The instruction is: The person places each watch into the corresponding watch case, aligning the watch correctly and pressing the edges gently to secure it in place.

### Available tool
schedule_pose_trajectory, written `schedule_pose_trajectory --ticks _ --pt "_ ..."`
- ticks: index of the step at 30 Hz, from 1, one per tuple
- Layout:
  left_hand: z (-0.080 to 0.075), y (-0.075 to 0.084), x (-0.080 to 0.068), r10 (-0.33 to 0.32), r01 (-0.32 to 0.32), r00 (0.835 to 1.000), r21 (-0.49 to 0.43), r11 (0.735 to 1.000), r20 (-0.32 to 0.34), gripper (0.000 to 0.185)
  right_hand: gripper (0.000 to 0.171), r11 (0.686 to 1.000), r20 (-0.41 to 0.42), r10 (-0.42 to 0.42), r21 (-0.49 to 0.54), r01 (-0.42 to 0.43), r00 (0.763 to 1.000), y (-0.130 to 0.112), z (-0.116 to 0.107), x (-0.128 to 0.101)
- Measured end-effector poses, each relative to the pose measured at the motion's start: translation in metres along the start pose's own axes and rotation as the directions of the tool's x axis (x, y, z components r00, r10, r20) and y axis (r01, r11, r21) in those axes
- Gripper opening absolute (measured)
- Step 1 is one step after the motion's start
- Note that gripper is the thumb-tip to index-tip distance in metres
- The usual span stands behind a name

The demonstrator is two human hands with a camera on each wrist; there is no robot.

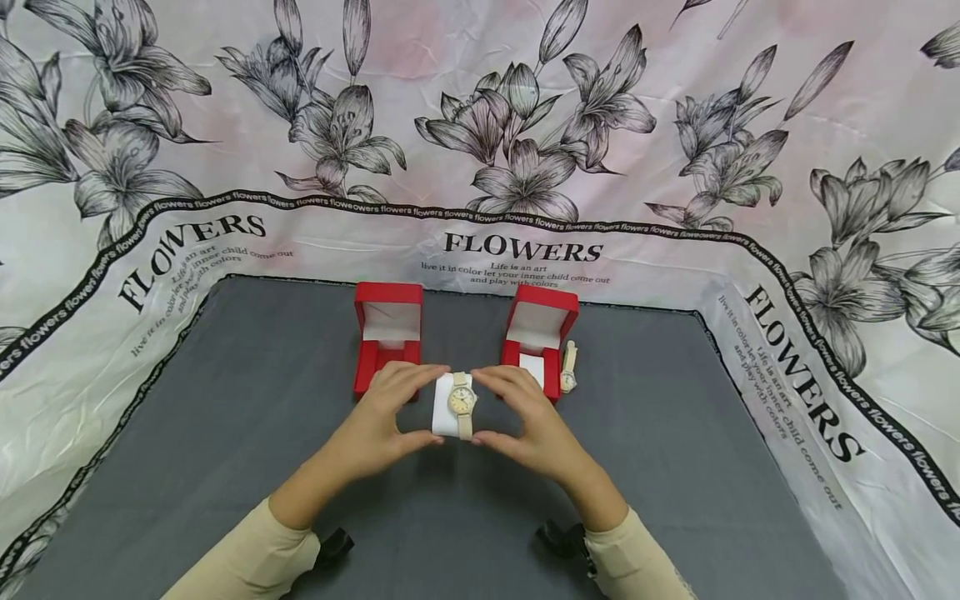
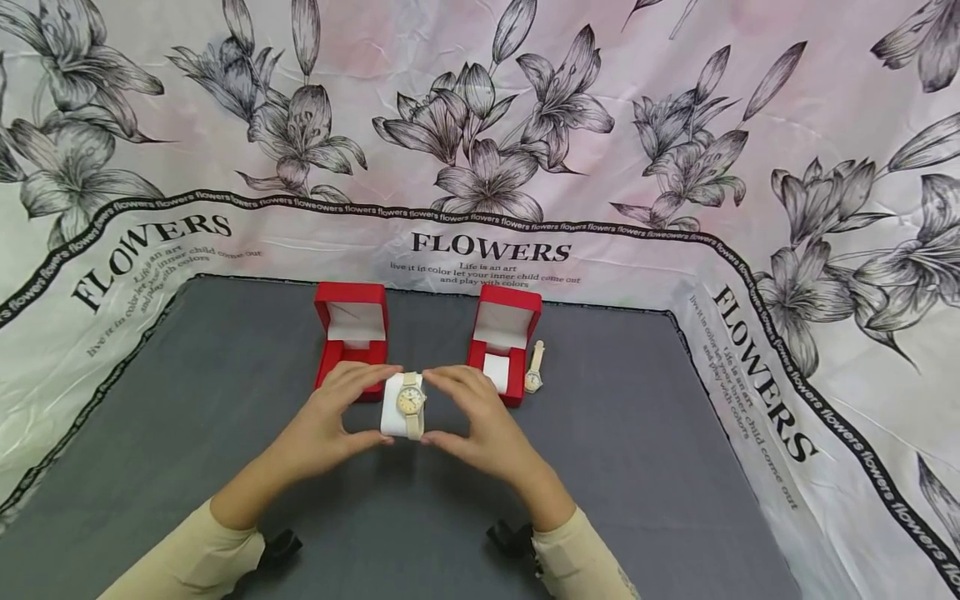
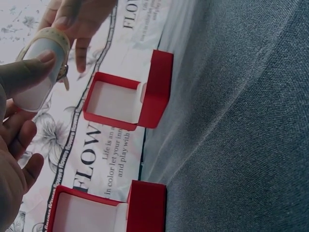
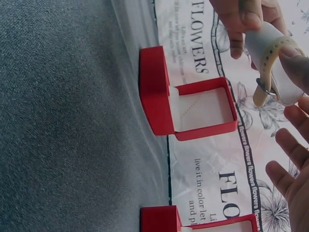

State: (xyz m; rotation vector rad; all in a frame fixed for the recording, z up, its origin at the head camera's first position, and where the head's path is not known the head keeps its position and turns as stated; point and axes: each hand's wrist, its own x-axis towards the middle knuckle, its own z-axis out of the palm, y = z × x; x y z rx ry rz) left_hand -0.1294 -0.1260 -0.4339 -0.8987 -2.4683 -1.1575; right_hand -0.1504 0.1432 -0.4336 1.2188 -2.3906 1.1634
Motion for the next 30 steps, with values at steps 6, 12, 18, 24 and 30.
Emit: schedule_pose_trajectory --ticks 6,12,18,24,30 --pt "-0.0009 0.0011 0.0006 -0.02 0.02 1.0 -0.018 1.0 -0.006 0.09 0.083 1.0 -0.02 0.02 -0.018 -0.02 1.0 -0.0002 0.0031 0.0006" --pt "0.0009 0.0016 -0.0006 -0.005 0.004 1.0 -0.028 1.0 -0.025 0.089 0.083 0.999 -0.003 0.046 -0.015 -0.046 0.999 -0.0012 0.0037 -0.0002" --pt "0.0013 0.0028 0.0004 0.02 -0.021 0.999 -0.028 0.999 -0.039 0.089 0.084 0.999 -0.016 0.043 -0.028 -0.043 0.999 -0.0015 0.0054 -0.0014" --pt "0.0028 0.0046 0.0018 0.035 -0.037 0.998 -0.039 0.999 -0.044 0.089 0.084 0.998 -0.024 0.052 -0.022 -0.052 0.998 -0.0017 0.008 -0.0014" --pt "0.0056 0.007 -0.0002 0.016 -0.019 0.999 -0.051 0.999 -0.049 0.089 0.085 0.998 -0.021 0.06 -0.017 -0.061 0.998 -0.001 0.0096 -0.0018"
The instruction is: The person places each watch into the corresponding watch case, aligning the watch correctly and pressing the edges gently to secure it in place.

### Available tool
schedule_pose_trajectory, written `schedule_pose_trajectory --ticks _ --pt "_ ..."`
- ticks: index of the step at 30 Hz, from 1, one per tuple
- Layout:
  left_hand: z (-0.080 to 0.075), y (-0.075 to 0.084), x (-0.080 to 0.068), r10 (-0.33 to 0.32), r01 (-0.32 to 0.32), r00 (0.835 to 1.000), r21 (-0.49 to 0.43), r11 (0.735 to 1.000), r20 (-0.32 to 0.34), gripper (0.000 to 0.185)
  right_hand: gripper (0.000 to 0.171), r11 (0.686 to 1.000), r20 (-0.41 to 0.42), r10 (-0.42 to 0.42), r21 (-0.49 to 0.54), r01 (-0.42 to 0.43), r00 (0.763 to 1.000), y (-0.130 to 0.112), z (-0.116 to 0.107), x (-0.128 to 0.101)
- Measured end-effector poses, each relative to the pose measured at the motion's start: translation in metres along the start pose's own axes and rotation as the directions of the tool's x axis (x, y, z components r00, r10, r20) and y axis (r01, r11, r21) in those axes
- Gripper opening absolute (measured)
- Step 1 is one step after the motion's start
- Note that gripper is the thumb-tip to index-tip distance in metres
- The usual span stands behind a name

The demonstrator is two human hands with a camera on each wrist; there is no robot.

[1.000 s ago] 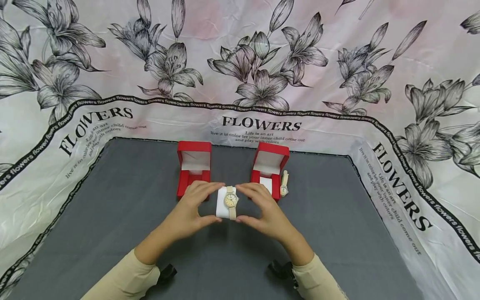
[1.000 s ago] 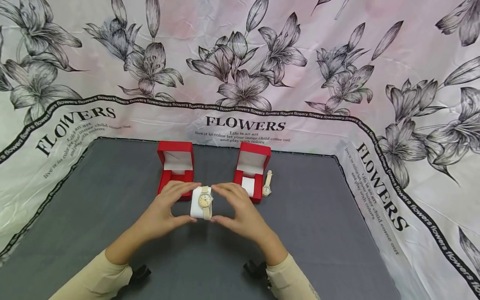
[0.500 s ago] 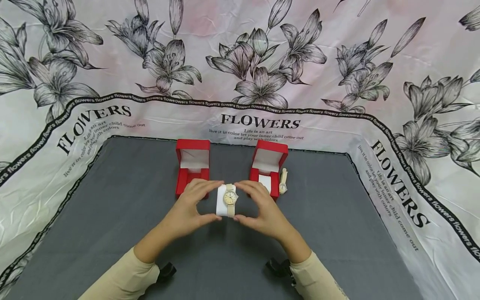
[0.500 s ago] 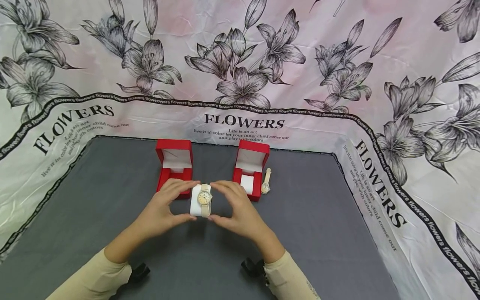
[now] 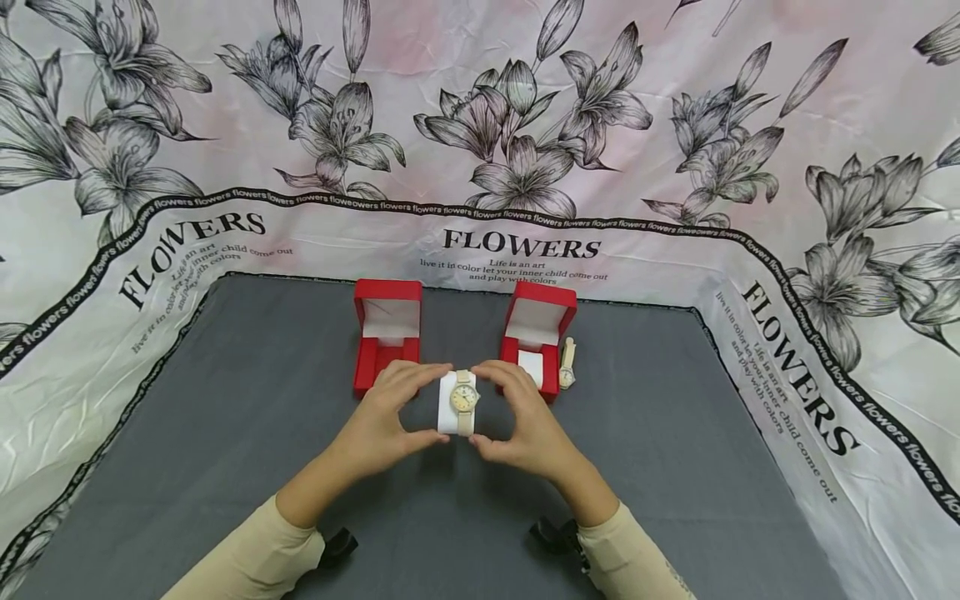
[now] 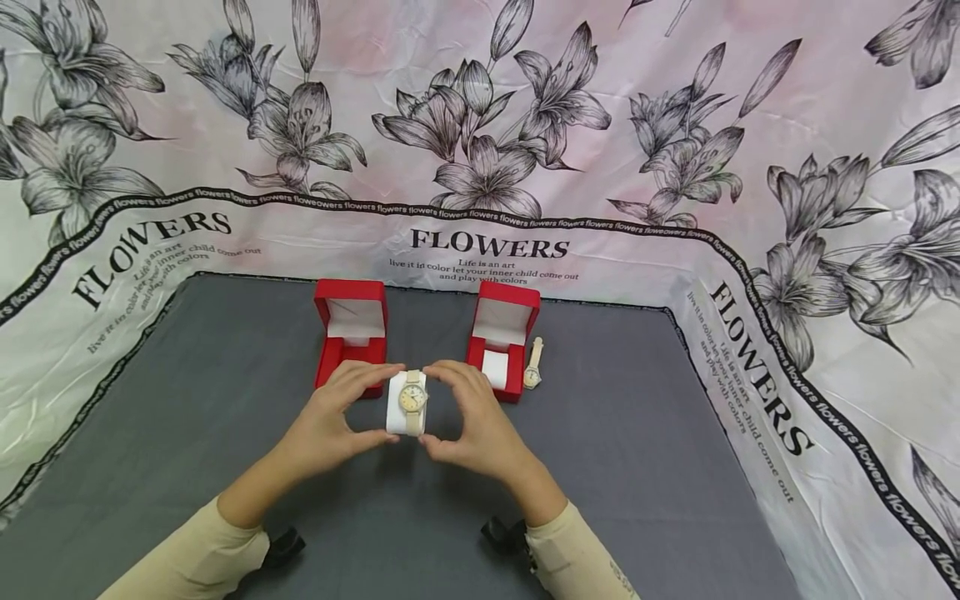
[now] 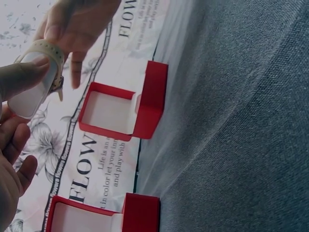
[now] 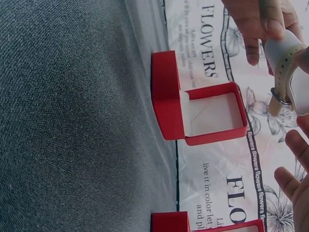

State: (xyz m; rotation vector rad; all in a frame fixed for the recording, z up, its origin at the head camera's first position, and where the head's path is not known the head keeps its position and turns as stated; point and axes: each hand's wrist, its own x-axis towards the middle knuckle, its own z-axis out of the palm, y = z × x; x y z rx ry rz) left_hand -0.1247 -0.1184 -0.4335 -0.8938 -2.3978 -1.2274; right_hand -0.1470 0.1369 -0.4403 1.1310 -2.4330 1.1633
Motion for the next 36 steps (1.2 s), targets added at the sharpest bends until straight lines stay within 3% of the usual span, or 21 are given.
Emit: schedule_pose_trajectory --ticks 10,22,36 --pt "0.005 -0.003 -0.002 -0.021 0.021 1.0 0.018 1.0 -0.001 0.09 0.084 1.0 0.012 -0.005 0.015 0.004 1.0 0.003 0.002 -0.001" --pt "0.009 -0.001 -0.002 -0.028 0.027 1.0 0.06 0.998 0.008 0.089 0.083 0.995 0.017 -0.015 -0.094 0.017 1.0 0.007 0.006 -0.001" --pt "0.013 -0.006 -0.003 -0.042 0.04 0.999 0.051 0.998 0.029 0.088 0.08 0.995 0.024 -0.026 -0.091 0.029 0.999 0.009 0.011 -0.002"
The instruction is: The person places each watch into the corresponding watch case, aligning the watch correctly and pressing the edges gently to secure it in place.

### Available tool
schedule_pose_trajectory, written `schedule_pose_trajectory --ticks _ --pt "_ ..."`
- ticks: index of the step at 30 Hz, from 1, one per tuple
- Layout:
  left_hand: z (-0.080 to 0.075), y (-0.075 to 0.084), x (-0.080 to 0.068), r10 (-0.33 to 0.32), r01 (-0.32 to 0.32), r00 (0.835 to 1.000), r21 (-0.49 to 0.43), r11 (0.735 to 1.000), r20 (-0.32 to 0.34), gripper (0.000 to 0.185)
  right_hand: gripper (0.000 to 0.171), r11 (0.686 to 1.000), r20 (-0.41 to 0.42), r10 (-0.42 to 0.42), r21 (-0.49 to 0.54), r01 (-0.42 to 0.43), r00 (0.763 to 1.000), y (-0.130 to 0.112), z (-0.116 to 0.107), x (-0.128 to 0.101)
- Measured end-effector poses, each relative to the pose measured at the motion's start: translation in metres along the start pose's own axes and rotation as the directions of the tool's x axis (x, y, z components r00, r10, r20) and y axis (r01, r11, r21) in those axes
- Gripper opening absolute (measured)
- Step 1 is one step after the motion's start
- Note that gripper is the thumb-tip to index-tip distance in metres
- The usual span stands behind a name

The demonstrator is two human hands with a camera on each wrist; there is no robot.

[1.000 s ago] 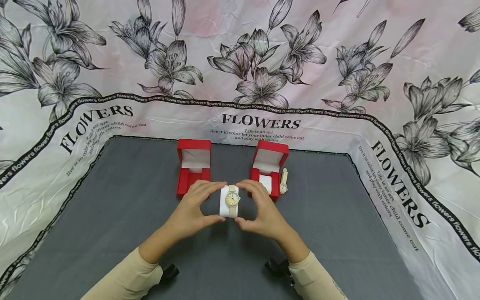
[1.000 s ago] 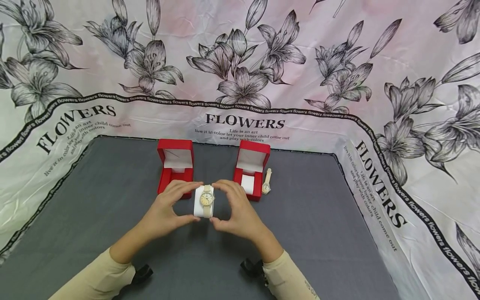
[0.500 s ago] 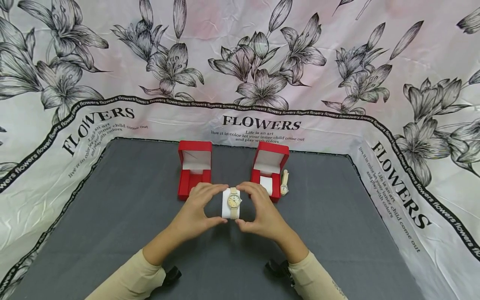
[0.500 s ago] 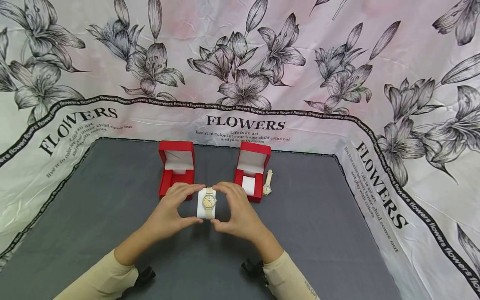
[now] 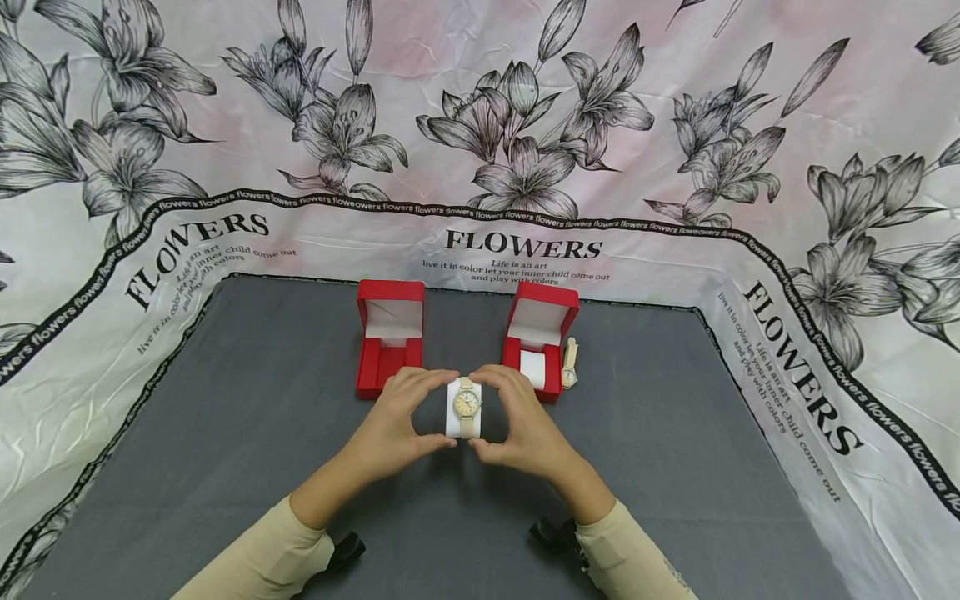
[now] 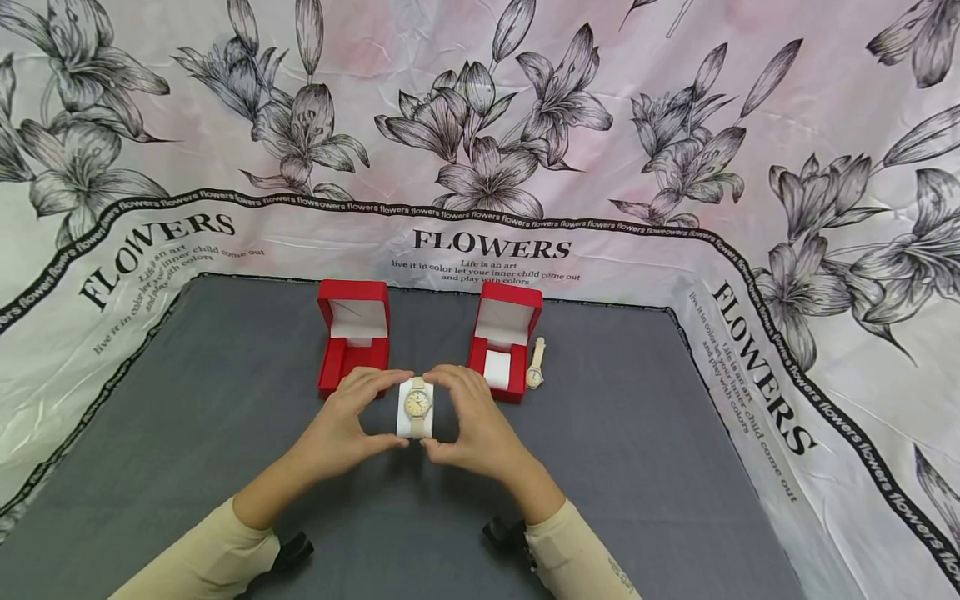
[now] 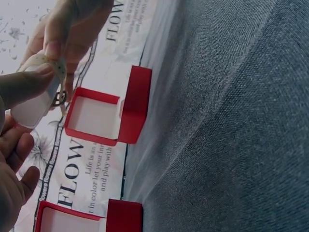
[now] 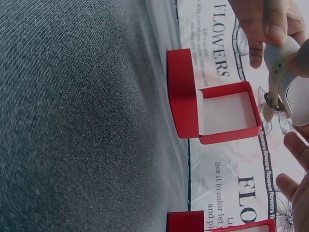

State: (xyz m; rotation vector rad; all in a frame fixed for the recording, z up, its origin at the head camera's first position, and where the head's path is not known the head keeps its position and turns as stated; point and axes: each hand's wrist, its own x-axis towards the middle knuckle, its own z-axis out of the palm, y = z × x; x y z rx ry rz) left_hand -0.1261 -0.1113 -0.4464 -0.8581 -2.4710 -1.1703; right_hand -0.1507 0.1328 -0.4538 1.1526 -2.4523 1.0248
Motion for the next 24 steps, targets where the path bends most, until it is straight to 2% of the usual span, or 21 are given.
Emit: schedule_pose_trajectory --ticks 6,11,16,24 --pt "-0.001 -0.003 0.0 -0.047 0.046 0.999 0.035 0.998 0.01 0.088 0.08 1.0 0.021 0.012 -0.008 -0.012 1.0 0.0 0.0 0.002" --pt "0.0 -0.005 0.001 -0.07 0.07 0.998 0.03 0.997 0.009 0.087 0.077 0.993 0.022 0.06 0.103 -0.062 0.998 -0.005 -0.002 0.003" --pt "0.001 -0.005 0.001 -0.05 0.05 0.999 0.054 0.997 0.001 0.087 0.06 0.97 -0.01 0.104 0.221 -0.1 0.994 -0.01 0.0 0.004" --pt "0.001 -0.003 0.002 0.009 -0.007 1.0 0.106 0.994 -0.015 0.085 0.037 0.952 -0.053 0.156 0.273 -0.136 0.986 -0.015 0.006 0.004"
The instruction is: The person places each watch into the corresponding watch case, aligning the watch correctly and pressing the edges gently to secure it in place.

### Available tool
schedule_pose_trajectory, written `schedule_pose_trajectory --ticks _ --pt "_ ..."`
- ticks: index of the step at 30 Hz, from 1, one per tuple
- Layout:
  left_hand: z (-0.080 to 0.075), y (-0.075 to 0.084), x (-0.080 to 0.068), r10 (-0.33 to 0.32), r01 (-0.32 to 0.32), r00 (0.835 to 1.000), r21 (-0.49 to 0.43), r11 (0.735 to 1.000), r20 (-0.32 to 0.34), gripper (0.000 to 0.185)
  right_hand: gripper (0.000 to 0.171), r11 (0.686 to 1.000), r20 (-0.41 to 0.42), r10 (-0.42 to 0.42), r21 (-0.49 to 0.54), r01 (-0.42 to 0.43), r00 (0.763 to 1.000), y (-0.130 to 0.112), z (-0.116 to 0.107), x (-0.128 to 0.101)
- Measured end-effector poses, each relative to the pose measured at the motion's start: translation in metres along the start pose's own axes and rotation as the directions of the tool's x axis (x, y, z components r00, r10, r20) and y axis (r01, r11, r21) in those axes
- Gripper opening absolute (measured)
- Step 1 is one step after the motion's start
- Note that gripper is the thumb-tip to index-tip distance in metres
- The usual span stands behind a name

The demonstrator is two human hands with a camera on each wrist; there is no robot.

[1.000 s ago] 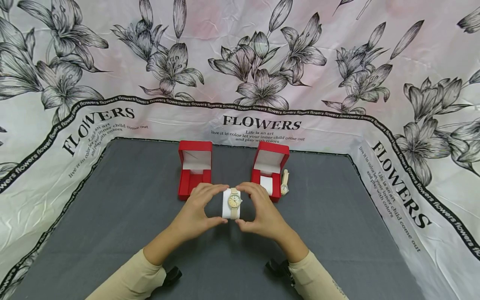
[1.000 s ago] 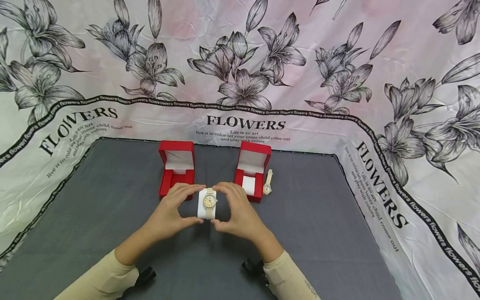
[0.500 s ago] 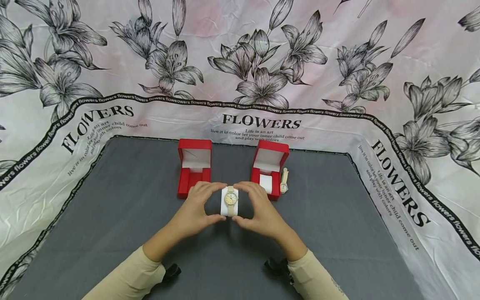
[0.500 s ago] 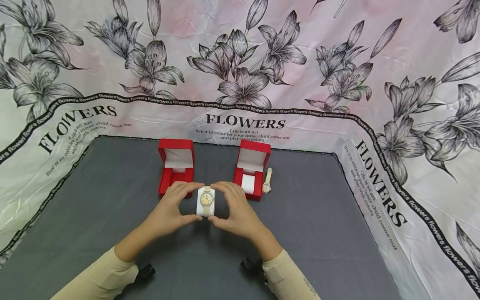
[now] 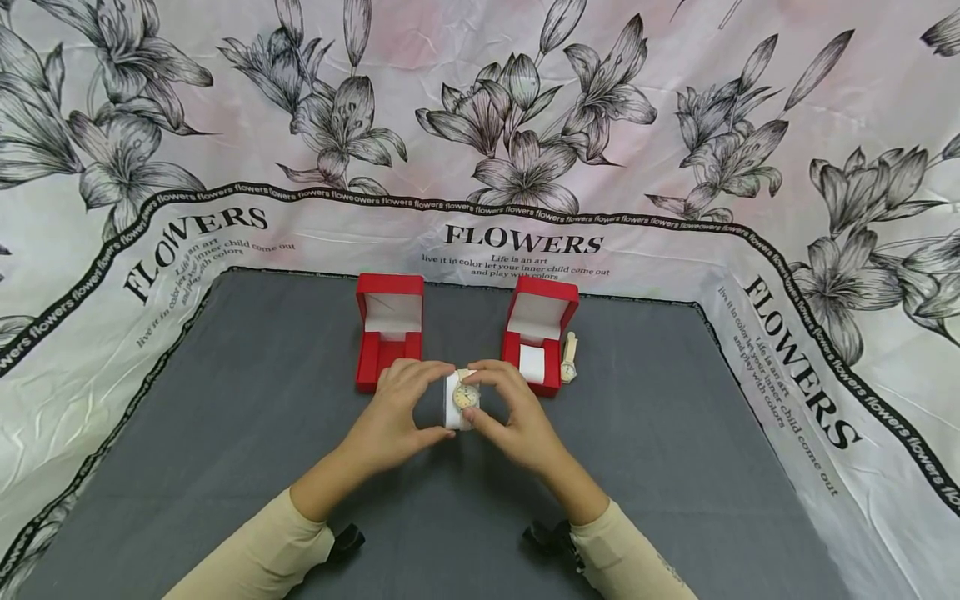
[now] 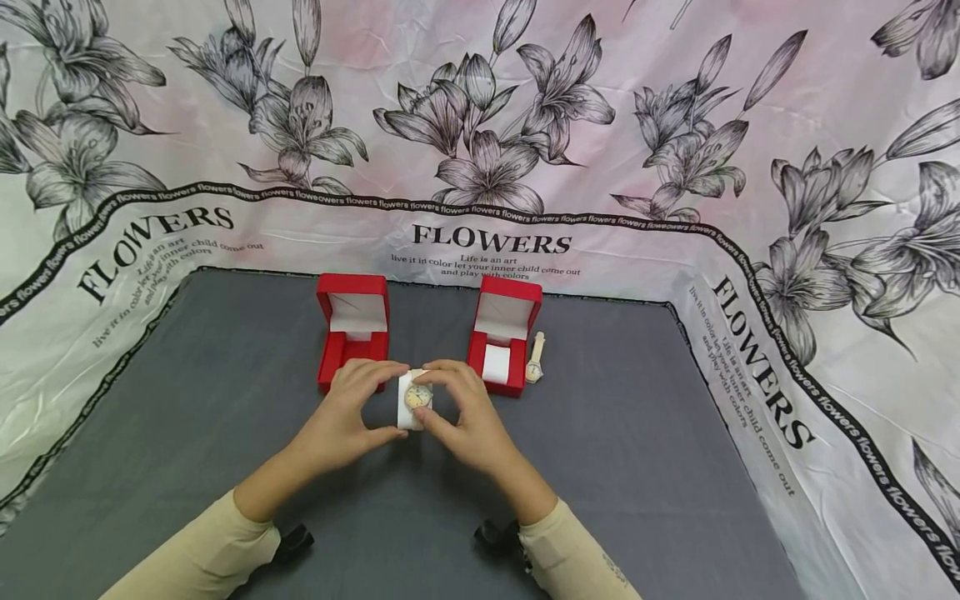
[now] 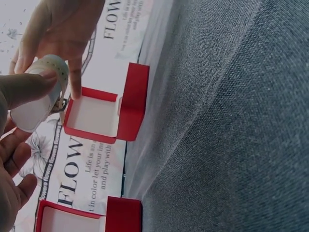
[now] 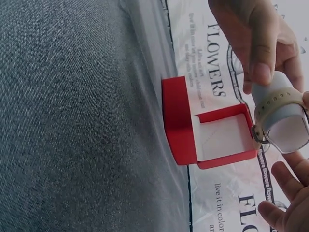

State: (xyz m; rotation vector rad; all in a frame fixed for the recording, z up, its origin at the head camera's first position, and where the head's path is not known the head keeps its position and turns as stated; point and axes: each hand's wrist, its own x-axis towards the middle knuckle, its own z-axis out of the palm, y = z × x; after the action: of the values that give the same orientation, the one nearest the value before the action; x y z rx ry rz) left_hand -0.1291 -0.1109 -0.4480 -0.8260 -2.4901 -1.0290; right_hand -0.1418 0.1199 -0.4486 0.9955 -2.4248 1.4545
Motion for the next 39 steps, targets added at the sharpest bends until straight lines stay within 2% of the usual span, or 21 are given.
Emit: schedule_pose_trajectory --ticks 7,18,24,28,31,34,39 --pt "-0.004 -0.001 0.0 -0.011 0.011 1.0 0.025 1.0 -0.016 0.083 0.037 1.0 0.012 0.015 0.025 -0.016 1.0 0.0 0.002 0.002" --pt "-0.001 -0.003 0.002 0.003 -0.004 1.0 -0.062 0.998 -0.016 0.081 0.036 0.994 -0.01 0.081 0.073 -0.08 0.997 -0.002 0.005 0.004" --pt "0.0 -0.002 -0.001 -0.012 0.011 1.0 -0.061 0.998 -0.017 0.082 0.039 0.992 0.012 0.092 0.086 -0.093 0.996 -0.002 0.003 0.001" --pt "-0.004 0.002 -0.002 -0.049 0.048 0.999 -0.095 0.994 -0.014 0.083 0.054 0.987 0.079 0.094 0.124 -0.104 0.992 -0.001 -0.004 0.0" --pt "-0.007 0.004 -0.002 -0.088 0.089 0.996 -0.126 0.988 0.013 0.082 0.069 0.98 0.144 0.108 0.151 -0.13 0.984 0.0 -0.011 -0.001" --pt "-0.01 0.004 -0.001 -0.124 0.129 0.991 -0.135 0.982 0.043 0.081 0.079 0.981 0.188 0.111 0.136 -0.138 0.976 0.001 -0.018 -0.002" --pt "-0.012 0.002 0.001 -0.144 0.15 0.988 -0.131 0.98 0.06 0.081 0.081 0.989 0.19 0.111 0.079 -0.127 0.975 0.003 -0.021 -0.001"
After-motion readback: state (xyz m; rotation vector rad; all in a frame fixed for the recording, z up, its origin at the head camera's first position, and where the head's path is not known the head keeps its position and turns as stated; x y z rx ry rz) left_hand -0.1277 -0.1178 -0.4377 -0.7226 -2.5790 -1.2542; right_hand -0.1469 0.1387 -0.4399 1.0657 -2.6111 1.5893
